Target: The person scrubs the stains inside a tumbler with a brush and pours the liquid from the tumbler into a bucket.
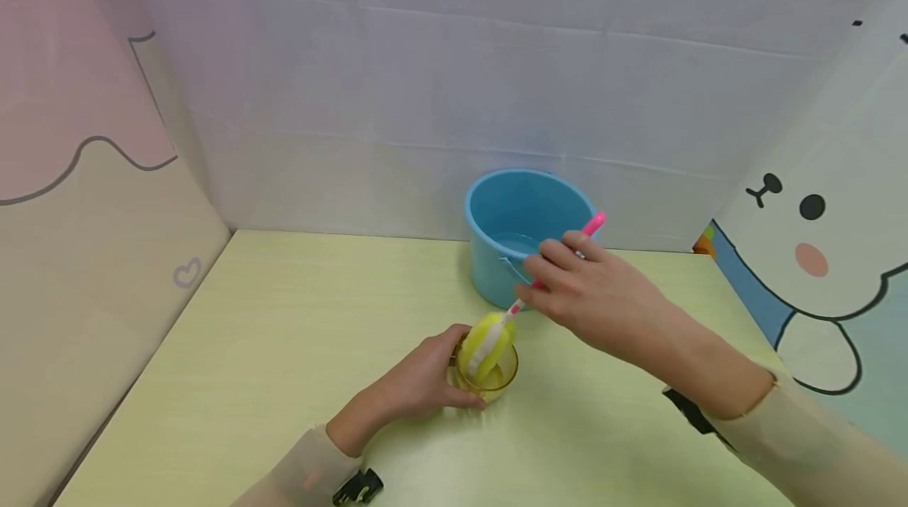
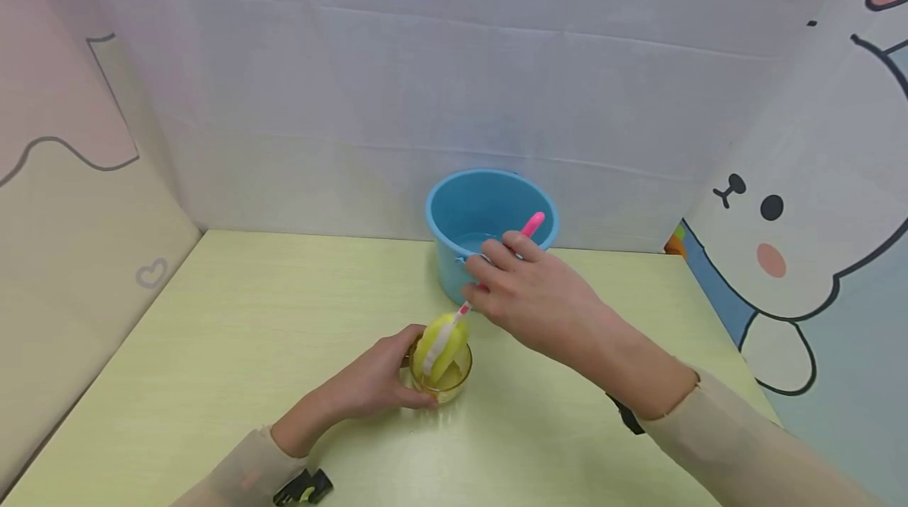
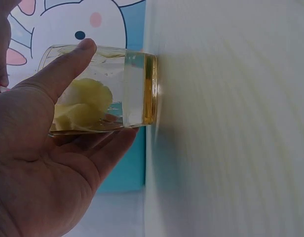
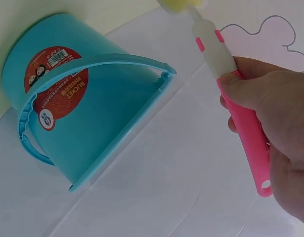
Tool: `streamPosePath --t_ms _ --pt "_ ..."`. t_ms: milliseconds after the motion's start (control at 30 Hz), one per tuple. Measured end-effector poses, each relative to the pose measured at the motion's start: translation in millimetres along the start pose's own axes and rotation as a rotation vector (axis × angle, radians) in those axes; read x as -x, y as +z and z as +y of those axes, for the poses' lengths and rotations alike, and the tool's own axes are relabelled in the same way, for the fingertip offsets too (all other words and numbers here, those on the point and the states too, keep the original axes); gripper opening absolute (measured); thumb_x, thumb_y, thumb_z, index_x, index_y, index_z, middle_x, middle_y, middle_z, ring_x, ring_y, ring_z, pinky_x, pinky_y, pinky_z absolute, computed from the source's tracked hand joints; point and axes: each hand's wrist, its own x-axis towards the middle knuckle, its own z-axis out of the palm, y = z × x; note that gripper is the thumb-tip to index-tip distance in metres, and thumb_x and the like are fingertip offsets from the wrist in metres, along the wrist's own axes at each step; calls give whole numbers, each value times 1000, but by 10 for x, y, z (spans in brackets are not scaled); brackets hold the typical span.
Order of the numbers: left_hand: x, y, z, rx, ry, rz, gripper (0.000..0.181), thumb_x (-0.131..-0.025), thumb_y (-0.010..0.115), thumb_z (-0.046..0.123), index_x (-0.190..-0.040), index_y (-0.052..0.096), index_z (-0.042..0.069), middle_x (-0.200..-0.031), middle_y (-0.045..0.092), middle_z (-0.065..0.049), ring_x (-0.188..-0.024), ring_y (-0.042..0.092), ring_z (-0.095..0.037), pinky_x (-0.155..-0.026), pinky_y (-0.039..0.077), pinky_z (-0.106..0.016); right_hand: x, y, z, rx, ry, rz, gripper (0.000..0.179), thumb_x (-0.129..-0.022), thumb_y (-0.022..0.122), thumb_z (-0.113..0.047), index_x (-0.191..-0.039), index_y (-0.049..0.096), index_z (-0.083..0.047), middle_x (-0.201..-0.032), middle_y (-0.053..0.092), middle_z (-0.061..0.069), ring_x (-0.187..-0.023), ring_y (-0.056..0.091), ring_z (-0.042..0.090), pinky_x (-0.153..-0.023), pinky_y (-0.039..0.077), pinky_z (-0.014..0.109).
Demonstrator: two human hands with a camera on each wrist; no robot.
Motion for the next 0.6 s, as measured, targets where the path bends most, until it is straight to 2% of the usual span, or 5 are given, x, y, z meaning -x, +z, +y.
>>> streamPosePath --t_ms 600 --pt "-1 1 -9 -23 -1 3 92 -75 100 35 -148 48 10 -128 64 5 -113 61 -12 -103 51 -35 73 -16 48 1 40 -62 49 -80 96 -23 -124 75 -18 -104 57 8 -99 49 28 -88 44 43"
